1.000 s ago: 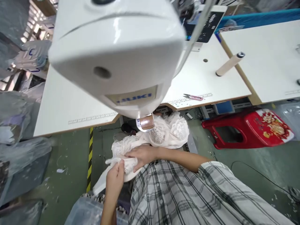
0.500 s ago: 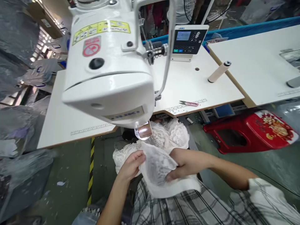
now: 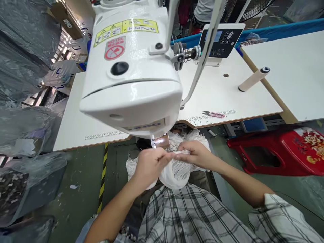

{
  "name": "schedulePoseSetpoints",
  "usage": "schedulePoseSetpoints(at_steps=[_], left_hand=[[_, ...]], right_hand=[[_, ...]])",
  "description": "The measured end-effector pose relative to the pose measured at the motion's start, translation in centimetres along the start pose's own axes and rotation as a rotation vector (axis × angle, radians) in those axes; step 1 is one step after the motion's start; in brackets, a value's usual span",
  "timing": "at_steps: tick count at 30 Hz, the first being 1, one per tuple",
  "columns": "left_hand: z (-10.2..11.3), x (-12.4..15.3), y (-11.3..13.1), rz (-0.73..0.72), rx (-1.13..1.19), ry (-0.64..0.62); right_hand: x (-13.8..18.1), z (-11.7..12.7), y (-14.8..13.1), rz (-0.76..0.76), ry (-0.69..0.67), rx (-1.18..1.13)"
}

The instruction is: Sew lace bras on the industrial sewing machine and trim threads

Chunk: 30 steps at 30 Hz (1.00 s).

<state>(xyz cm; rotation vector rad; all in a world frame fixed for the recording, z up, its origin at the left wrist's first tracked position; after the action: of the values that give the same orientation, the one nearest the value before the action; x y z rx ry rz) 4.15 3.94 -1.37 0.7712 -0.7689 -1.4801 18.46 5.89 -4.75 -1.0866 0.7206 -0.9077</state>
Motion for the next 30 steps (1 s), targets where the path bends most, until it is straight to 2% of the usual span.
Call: schedulePoseSetpoints(at_steps=[3,7,10,14,18,22,26,30], left_hand=[[2.5,-1.3,-2.2,0.252,-0.035,0.084],[3.7,-2.0,-4.7,0.421,0.006,0.155],[3.8,-2.3,-5.6,0.442,0.023,0.217],[4.0,-2.8,-5.2,0.397,0.001,0.279],[4.1,-3.2,-4.5,0.31,0.02,0.277],[4.3,-3.0,-5.1,0.311,-0.032,0.273],[4.6,-2.6,-5.4,0.34,-0.078,0.273],[4.9,-2.5,-5.1,0.366,-0.078,0.275]], right_hand=[[-1.8,0.4,0.6,-0.107,0.149,0.011],[-3.3,0.3,0.9,-0.204,0.176,0.013],[-4.0,0.1,1.2,-0.256,0.167,-0.014],[-4.3,0.2,1.3,-0.301,0.152,-0.04],[-4.4,0.3,1.4,-0.31,0.161,-0.068],[-3.6,-0.4,3.1,-0.379,0.138,-0.147],[-2.2,-1.9,5.1,-0.308,0.04,-0.333],[0.1,-3.9,6.4,-0.218,-0.295,-0.415]])
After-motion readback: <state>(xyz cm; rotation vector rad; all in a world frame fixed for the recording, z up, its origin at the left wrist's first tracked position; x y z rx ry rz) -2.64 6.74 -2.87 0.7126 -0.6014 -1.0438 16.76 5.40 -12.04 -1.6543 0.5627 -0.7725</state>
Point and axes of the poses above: each hand's wrist, its own x-axis away from the middle knuckle, its own z-axis out of the back of the hand, y = z × x, the point moved 7 cm from there along -x, towards the middle knuckle, and after that the axes turned 14 degrees about y, right-handed, at the moved point
